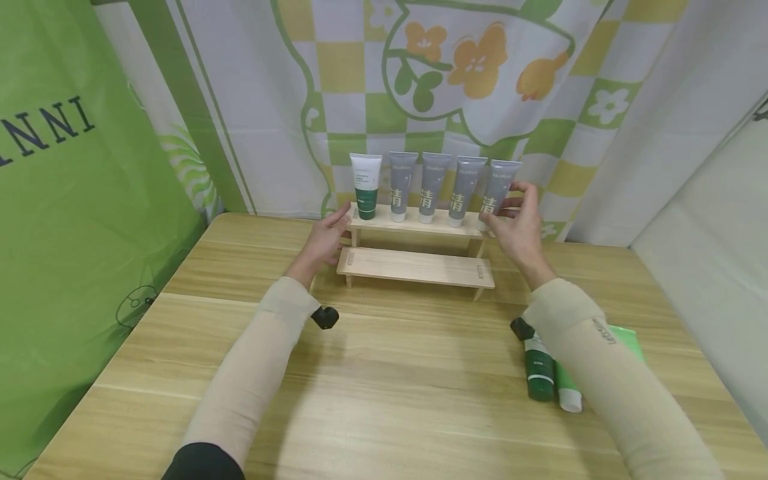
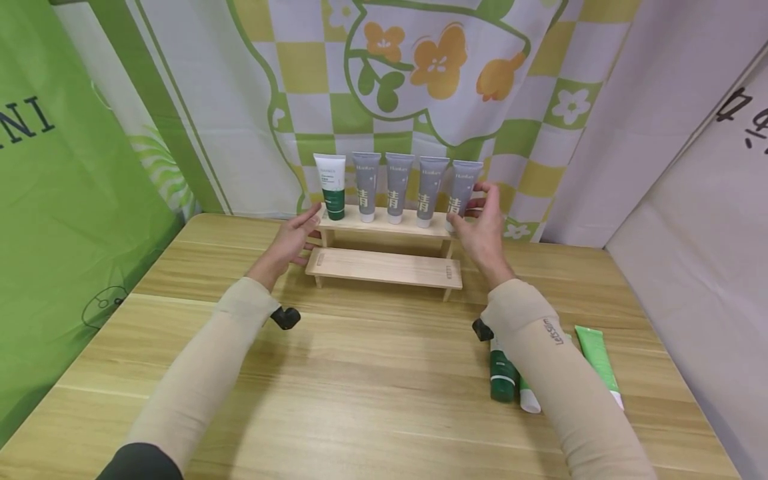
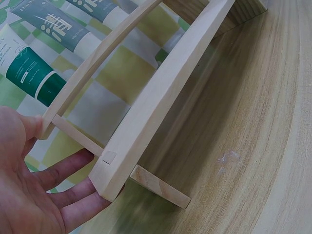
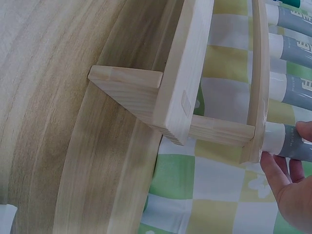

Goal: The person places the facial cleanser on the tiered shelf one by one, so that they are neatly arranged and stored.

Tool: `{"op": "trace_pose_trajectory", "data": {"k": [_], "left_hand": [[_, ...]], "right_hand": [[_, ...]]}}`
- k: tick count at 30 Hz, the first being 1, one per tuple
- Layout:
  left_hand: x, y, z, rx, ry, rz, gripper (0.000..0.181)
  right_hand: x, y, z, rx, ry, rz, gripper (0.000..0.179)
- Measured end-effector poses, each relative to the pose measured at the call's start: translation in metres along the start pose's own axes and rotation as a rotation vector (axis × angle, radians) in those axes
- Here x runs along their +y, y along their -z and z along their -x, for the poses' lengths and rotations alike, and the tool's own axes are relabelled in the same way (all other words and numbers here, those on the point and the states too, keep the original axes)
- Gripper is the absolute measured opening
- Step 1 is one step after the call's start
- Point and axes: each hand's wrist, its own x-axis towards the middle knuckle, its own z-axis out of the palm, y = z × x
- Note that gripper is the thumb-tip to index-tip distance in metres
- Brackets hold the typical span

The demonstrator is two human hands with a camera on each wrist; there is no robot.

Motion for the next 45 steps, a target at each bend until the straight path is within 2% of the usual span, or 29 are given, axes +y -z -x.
{"op": "trace_pose_trajectory", "data": {"k": [6,15,25,29,37,40,45], "left_hand": [[-0.001,0.000,0.000,-0.001,-0.014,0.012,0.049],[-0.002,0.000,-0.002,0.001,-0.018,0.007,0.049],[0.000,-0.001,0.000,-0.005,-0.015,0.008,0.048],[0.001,-0.001,0.001,-0.002,-0.012,0.018,0.049],[0.000,-0.002,-0.001,-0.010,-0.003,0.028,0.049],[0.000,-0.001,-0.001,-0.011,0.000,0.025,0.050],[-0.001,-0.001,-0.002,-0.012,-0.003,0.023,0.050]], "right_hand": [[0.002,0.000,0.000,0.006,0.024,0.000,0.067],[0.005,0.004,0.003,-0.030,0.025,0.016,0.071],[0.011,0.019,0.012,-0.058,0.021,0.025,0.073],[0.013,0.030,0.019,-0.090,0.021,0.045,0.072],[0.018,0.059,0.038,-0.099,0.025,0.093,0.069],[0.022,0.072,0.046,-0.126,-0.002,0.082,0.070],[0.029,0.096,0.063,-0.173,-0.077,0.132,0.074]]}}
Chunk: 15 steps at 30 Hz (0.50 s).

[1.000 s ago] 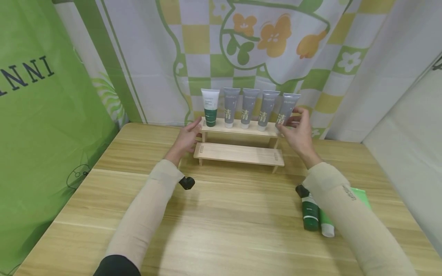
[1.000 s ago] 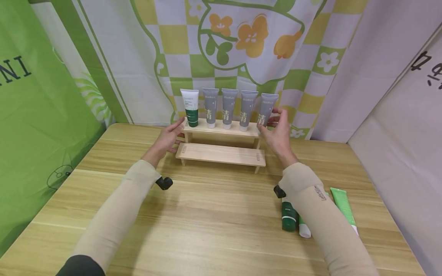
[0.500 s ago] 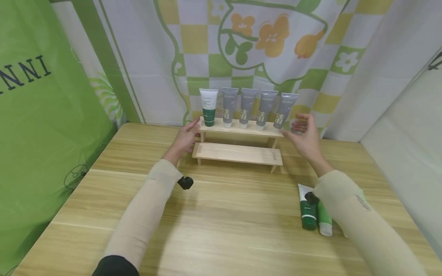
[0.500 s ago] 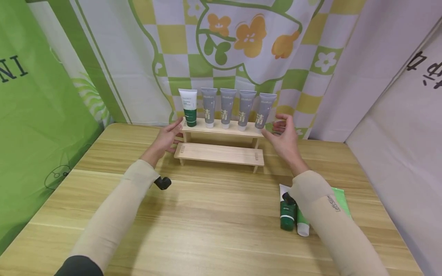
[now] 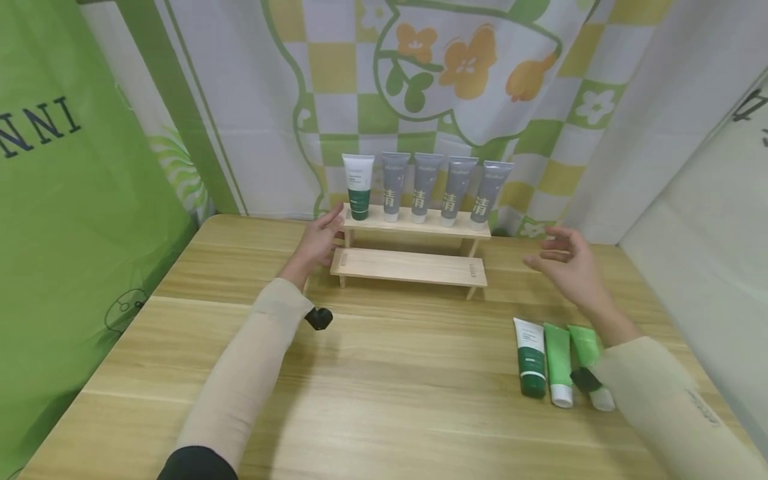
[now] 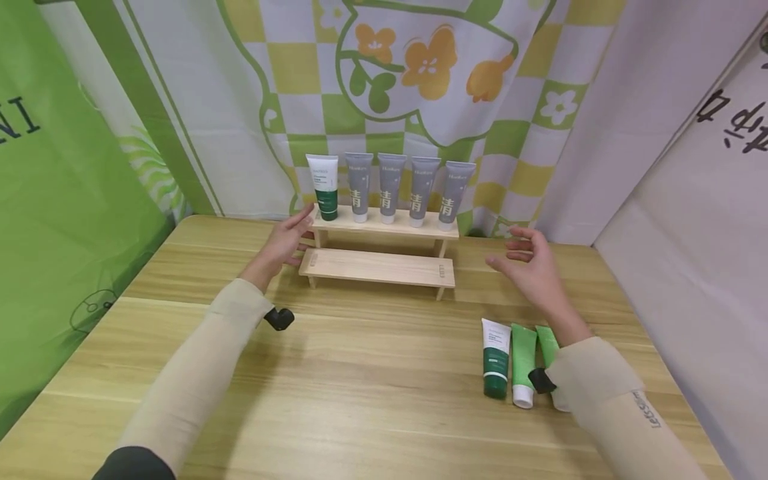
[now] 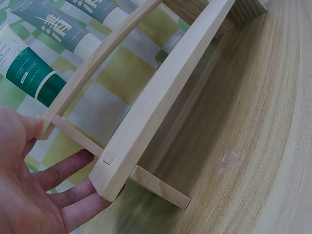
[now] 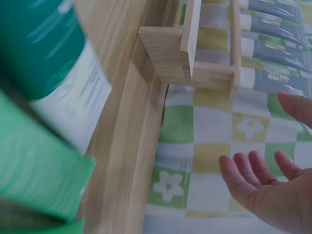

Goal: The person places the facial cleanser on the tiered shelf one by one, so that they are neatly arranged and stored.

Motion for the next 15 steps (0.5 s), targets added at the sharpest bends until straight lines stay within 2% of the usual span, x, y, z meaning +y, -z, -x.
{"op": "trace_pose_trajectory", "data": {"k": [9,15], "left_hand": [[-0.001,0.001,-0.001,0.002,-0.001,-0.002,0.050],[-0.001,0.001,-0.001,0.002,-0.002,-0.008,0.050]], "right_hand": [[0.022,0.035,0.041,-0.133,-0.043,0.028,0.074],[0.043,0.059,0.063,-0.202,-0.072,0.095,0.077]]}}
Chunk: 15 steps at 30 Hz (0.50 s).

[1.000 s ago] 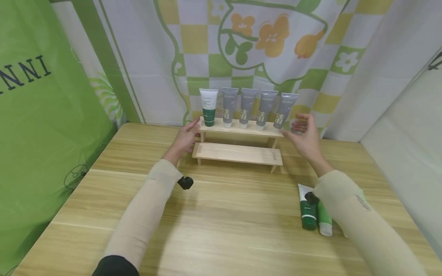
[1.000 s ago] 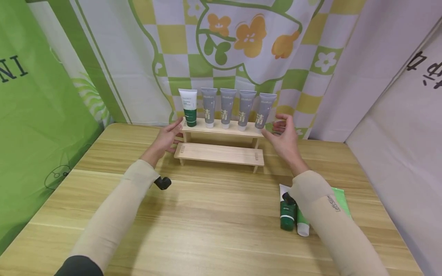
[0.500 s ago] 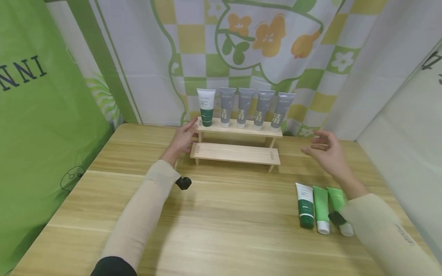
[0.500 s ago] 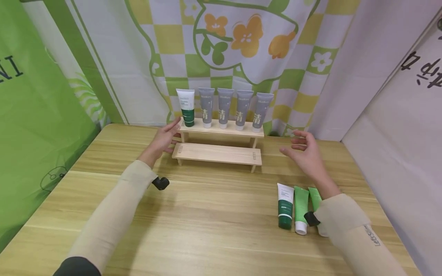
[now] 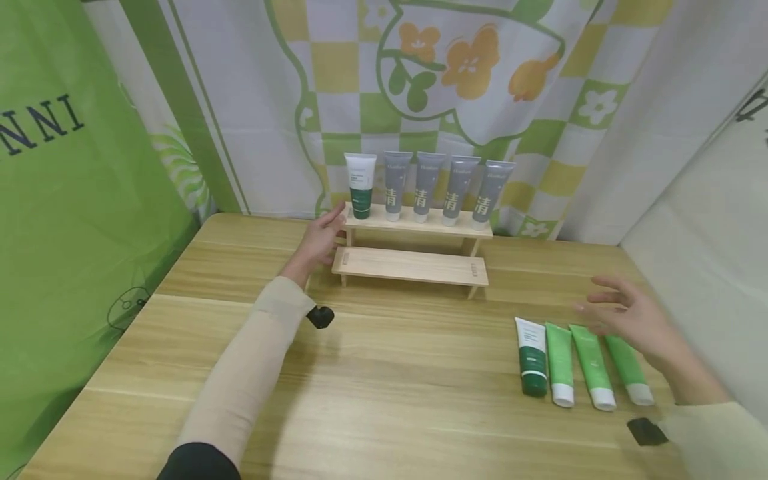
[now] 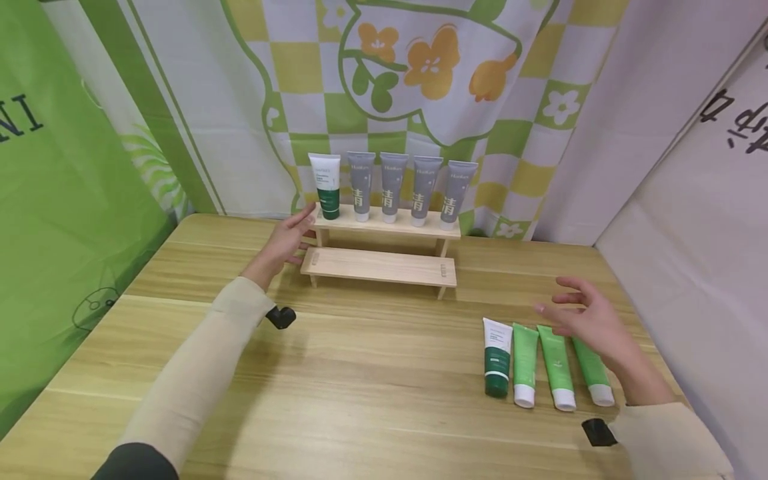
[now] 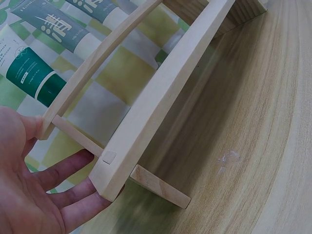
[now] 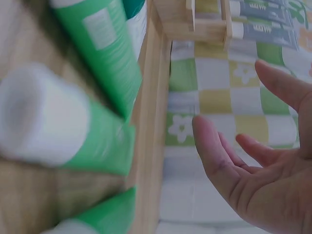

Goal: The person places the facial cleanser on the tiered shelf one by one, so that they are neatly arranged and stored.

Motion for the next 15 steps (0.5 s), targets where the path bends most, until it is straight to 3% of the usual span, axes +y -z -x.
{"op": "trace_pose_trajectory", "data": {"k": [8,15], "left_hand": [[0.000,-0.001,0.000,-0.006,0.008,0.013,0.049],[0.002,0.000,0.002,-0.003,0.006,0.009,0.049]], "right_hand": [[0.033,0.015,0.026,-0.072,-0.002,0.010,0.068],[0.054,0.024,0.042,-0.119,-0.051,0.052,0.066]]}}
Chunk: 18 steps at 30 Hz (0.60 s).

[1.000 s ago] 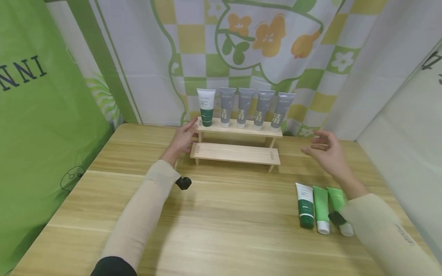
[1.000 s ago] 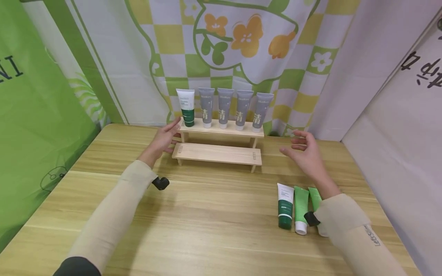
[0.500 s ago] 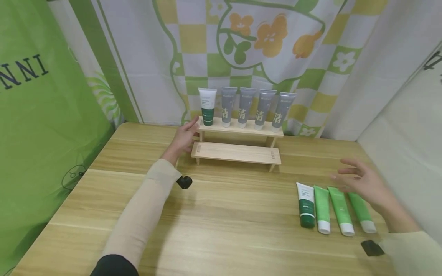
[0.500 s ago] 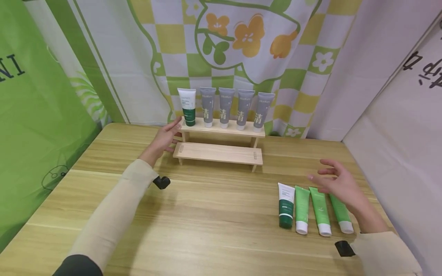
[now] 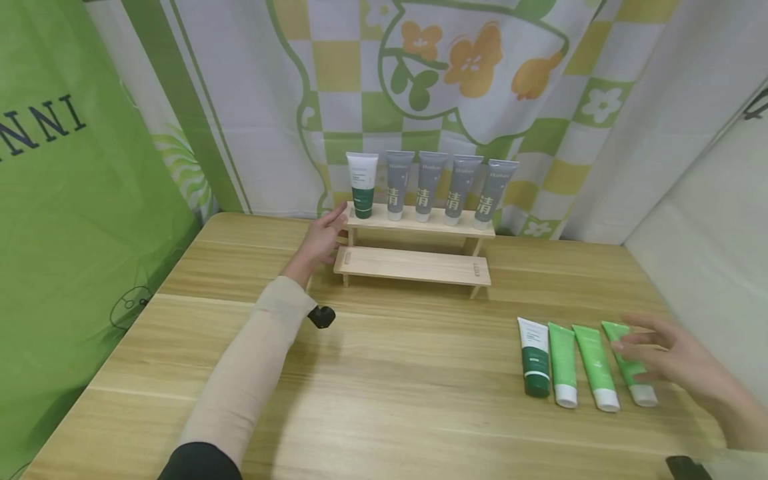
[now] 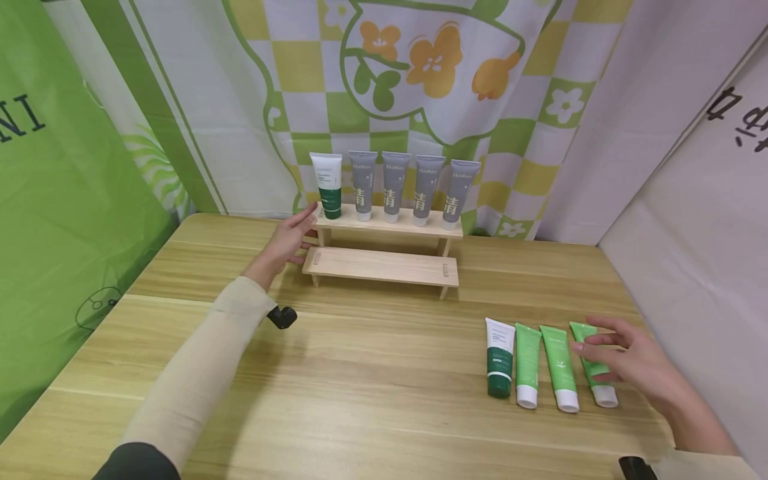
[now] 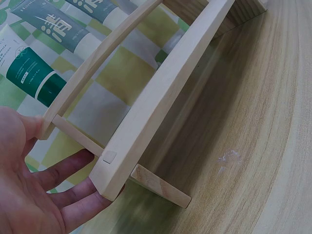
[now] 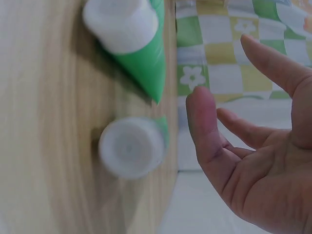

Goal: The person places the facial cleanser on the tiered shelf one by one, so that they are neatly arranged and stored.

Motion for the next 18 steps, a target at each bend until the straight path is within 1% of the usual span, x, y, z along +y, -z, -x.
{"op": "trace_pose_trajectory", "data": {"k": [4,8,12,18], "left_hand": [[0.000,0.000,0.000,0.003,0.002,-0.005,0.050],[0.000,0.000,-0.001,-0.002,0.003,-0.002,0.050],[-0.001,0.000,-0.001,-0.004,0.003,-0.002,0.050],[-0.001,0.000,0.000,0.003,-0.002,-0.008,0.050]], "right_hand": [[0.010,0.001,0.008,0.020,-0.039,0.003,0.066],[0.017,0.005,0.013,0.022,-0.082,0.062,0.066],[0.023,0.010,0.014,0.013,-0.111,0.120,0.066],[0.033,0.016,0.013,-0.022,-0.175,0.119,0.071]]}}
